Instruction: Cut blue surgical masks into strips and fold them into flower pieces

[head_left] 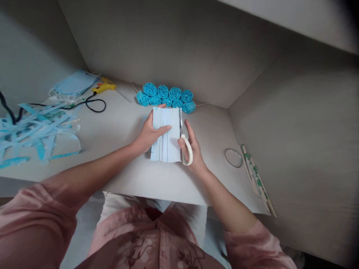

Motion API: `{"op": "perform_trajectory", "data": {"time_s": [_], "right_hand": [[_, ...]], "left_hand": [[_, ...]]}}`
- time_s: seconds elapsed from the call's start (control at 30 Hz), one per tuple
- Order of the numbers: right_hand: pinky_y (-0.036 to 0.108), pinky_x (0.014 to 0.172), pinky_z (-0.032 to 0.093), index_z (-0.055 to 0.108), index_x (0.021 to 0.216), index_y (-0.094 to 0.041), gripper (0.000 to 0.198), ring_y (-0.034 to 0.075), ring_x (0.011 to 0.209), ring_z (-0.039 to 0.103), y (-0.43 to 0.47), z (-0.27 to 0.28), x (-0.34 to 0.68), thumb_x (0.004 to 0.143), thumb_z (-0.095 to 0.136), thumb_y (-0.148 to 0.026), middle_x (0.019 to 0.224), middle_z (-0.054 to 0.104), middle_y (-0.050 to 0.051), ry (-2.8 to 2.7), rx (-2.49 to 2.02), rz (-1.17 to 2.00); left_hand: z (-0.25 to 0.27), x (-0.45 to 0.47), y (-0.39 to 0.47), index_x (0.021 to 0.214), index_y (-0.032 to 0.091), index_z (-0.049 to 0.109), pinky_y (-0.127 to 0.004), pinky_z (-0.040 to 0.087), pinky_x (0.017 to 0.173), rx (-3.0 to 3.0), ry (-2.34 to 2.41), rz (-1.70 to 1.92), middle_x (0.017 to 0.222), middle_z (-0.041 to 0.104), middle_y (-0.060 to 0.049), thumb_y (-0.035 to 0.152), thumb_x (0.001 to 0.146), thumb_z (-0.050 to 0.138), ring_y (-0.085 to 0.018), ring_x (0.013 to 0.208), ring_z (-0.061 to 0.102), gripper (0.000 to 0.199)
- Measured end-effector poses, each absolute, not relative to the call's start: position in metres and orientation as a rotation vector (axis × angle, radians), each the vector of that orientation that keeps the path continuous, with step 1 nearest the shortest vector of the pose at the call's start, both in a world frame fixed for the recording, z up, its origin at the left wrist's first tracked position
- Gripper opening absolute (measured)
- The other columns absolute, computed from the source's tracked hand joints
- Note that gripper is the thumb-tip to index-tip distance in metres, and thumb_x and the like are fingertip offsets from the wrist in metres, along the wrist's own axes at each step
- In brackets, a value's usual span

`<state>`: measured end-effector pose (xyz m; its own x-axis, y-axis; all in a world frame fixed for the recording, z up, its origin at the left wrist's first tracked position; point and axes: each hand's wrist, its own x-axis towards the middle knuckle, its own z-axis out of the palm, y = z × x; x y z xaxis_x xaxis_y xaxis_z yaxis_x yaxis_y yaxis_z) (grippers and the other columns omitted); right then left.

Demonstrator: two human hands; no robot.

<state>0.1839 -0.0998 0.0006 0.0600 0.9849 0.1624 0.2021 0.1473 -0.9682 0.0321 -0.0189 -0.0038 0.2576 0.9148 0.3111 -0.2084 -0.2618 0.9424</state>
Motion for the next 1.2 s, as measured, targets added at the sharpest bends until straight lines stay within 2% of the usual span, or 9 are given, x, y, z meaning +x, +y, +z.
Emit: {"op": "perform_trajectory", "data": {"time_s": [0.07,0.13,0.2,0.27,0.37,0.7,0.93,1.1,1.2], "right_hand": [[0.048,0.083,0.059,0.017,0.157,-0.028,0.094,0.033,0.116,0.061,-0.100,0.000,0.183,0.082,0.057,-0.068,0.138,0.057,0.015,-1.330,-1.248,0.987],[0.041,0.066,0.059,0.015,0.157,-0.029,0.096,0.027,0.088,0.068,-0.100,-0.002,0.183,0.081,0.060,-0.066,0.113,0.068,0.013,-1.278,-1.227,1.038],[0.032,0.049,0.052,0.013,0.158,-0.030,0.098,0.019,0.060,0.061,-0.099,-0.004,0.182,0.081,0.063,-0.063,0.083,0.068,0.005,-1.207,-1.190,1.114],[0.025,0.039,0.042,0.011,0.158,-0.031,0.100,0.012,0.045,0.049,-0.098,-0.005,0.181,0.080,0.067,-0.059,0.064,0.057,-0.003,-1.124,-1.129,1.205],[0.019,0.037,0.037,0.010,0.158,-0.030,0.105,0.007,0.042,0.043,-0.095,-0.005,0.179,0.077,0.072,-0.057,0.060,0.053,-0.008,-1.019,-1.044,1.295],[0.019,0.037,0.036,0.014,0.157,-0.027,0.103,0.006,0.044,0.043,-0.091,-0.010,0.181,0.077,0.072,-0.056,0.061,0.054,-0.007,-0.958,-0.935,1.392],[0.023,0.040,0.038,0.024,0.155,-0.028,0.090,0.010,0.048,0.046,-0.093,-0.007,0.182,0.082,0.064,-0.060,0.063,0.052,-0.005,-1.074,-1.015,1.325],[0.028,0.046,0.043,0.024,0.154,-0.029,0.092,0.015,0.053,0.051,-0.094,-0.003,0.184,0.079,0.063,-0.066,0.066,0.054,-0.002,-1.128,-1.095,1.249],[0.028,0.045,0.043,0.025,0.154,-0.028,0.090,0.014,0.050,0.049,-0.093,-0.004,0.185,0.080,0.061,-0.066,0.063,0.052,-0.003,-1.126,-1.093,1.228]], "left_hand": [[-0.004,0.032,-0.019,0.140,0.022,0.042,-0.048,0.047,0.106,1.421,0.715,1.259,0.137,0.055,-0.011,0.038,0.073,0.075,-0.029,0.125,0.055,0.076],[-0.005,0.031,-0.018,0.142,0.022,0.040,-0.048,0.048,0.104,1.424,0.720,1.240,0.135,0.057,-0.011,0.039,0.074,0.074,-0.029,0.122,0.057,0.077],[-0.006,0.030,-0.017,0.143,0.023,0.037,-0.047,0.050,0.102,1.424,0.728,1.227,0.133,0.058,-0.011,0.040,0.075,0.074,-0.029,0.120,0.058,0.080],[-0.008,0.028,-0.013,0.144,0.024,0.036,-0.045,0.051,0.101,1.428,0.732,1.237,0.133,0.058,-0.010,0.041,0.074,0.074,-0.029,0.121,0.058,0.081],[-0.011,0.026,-0.009,0.143,0.025,0.037,-0.044,0.049,0.103,1.444,0.730,1.252,0.136,0.057,-0.010,0.041,0.074,0.074,-0.029,0.124,0.056,0.079],[-0.010,0.027,-0.008,0.142,0.025,0.039,-0.048,0.046,0.107,1.385,0.736,1.249,0.137,0.057,-0.010,0.039,0.071,0.077,-0.030,0.126,0.054,0.082],[-0.011,0.028,-0.008,0.143,0.024,0.036,-0.045,0.051,0.100,1.402,0.733,1.231,0.135,0.057,-0.012,0.039,0.072,0.075,-0.029,0.120,0.058,0.082],[-0.009,0.031,-0.014,0.144,0.024,0.037,-0.047,0.052,0.099,1.376,0.713,1.179,0.134,0.057,-0.012,0.038,0.070,0.076,-0.028,0.117,0.059,0.085],[-0.009,0.032,-0.017,0.144,0.022,0.039,-0.048,0.050,0.100,1.367,0.712,1.132,0.131,0.058,-0.012,0.036,0.068,0.077,-0.028,0.116,0.060,0.086]]}}
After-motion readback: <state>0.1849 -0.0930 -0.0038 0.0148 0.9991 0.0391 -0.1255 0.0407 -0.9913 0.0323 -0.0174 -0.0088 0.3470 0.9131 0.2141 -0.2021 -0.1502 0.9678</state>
